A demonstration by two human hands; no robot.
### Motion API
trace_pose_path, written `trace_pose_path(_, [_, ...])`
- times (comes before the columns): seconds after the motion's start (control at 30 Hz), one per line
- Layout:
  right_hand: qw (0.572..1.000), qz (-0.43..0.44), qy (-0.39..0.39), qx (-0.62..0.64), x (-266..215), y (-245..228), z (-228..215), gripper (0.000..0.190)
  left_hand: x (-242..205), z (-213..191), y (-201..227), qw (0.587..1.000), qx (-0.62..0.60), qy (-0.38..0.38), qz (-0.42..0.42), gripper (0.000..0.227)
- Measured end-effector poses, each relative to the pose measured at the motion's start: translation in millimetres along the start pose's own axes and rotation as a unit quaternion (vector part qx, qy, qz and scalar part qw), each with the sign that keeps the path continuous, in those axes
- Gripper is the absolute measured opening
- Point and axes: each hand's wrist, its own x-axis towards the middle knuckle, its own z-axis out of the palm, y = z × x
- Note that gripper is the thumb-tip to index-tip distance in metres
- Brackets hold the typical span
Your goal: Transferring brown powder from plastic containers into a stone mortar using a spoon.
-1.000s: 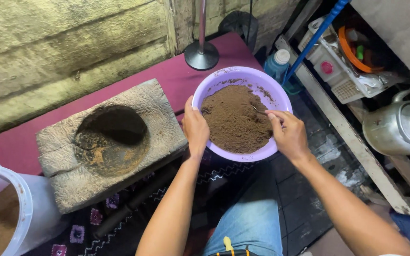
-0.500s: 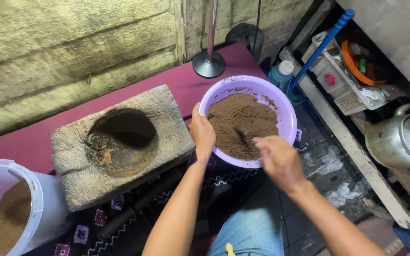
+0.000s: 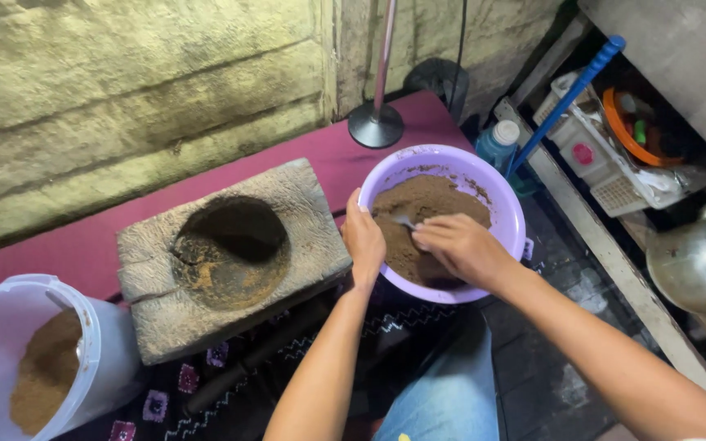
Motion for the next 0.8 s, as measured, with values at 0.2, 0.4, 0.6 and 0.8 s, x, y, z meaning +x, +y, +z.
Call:
trace_pose_path(0.2, [0.995,0.075,0.020,0.069,33,51,-19,0.015,-1,3,-2,1.000,-0.004,0.007,0.014,0.044])
trace_pose_path(0.4, [0.997,-0.006,-0.023,0.068,23,15,3,0.013,2,7,-10,1.000,0.008,-0.005,0.005,0.045])
trace_pose_path(0.6, [0.997,0.042,0.064,0.006,-22,29,-43,0.019,-1,-1,4,1.000,0.008,-0.003,0.011,0.044])
trace_pose_path(0.8, [0.973,0.189,0.129,0.020,-29,50,27,0.012,-5,-1,5,1.000,0.010,-0.010,-0.004,0.045])
